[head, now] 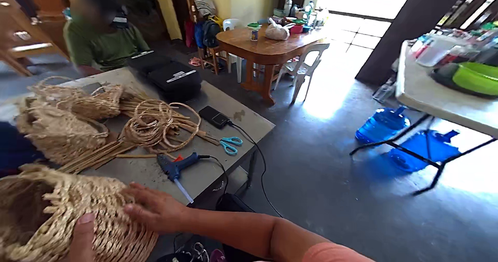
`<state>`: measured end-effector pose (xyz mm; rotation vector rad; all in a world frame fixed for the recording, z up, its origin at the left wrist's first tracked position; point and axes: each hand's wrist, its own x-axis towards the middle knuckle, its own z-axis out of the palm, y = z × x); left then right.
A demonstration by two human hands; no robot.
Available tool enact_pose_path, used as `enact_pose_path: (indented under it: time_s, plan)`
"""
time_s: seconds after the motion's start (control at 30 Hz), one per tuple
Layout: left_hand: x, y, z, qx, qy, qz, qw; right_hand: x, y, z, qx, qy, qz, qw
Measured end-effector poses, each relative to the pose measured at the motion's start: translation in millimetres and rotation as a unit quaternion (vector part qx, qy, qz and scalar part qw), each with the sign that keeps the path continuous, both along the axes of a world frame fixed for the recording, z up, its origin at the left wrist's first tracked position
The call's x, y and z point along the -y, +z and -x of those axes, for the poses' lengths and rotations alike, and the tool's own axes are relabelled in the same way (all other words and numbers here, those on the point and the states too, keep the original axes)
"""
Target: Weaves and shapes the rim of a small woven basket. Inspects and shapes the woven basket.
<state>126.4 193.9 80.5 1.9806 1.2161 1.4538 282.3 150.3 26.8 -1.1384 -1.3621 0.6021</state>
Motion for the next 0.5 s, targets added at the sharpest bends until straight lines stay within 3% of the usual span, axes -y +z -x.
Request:
enact_pose_path:
  time_s: [0.13,0.23,0.4,0.5]
  plan:
    - [5,7,19,0.059,-0.009,0.009,0.998,2,4,0,-0.032,-0.008,0.021,0.999]
    - [3,6,39,0.156,0.015,0.081,0.984,0,-7,4,-0.022,-0.007,0.034,0.999]
    - [-11,-16,73,0.353,-0.027,0.185,0.917,-8,-15,7,-0.028,0.03,0.019,0.999]
    - [-20,-35,76,0.421,-0.071,0.232,0.874,-8,-19,5,-0.048,0.034,0.008,0.998]
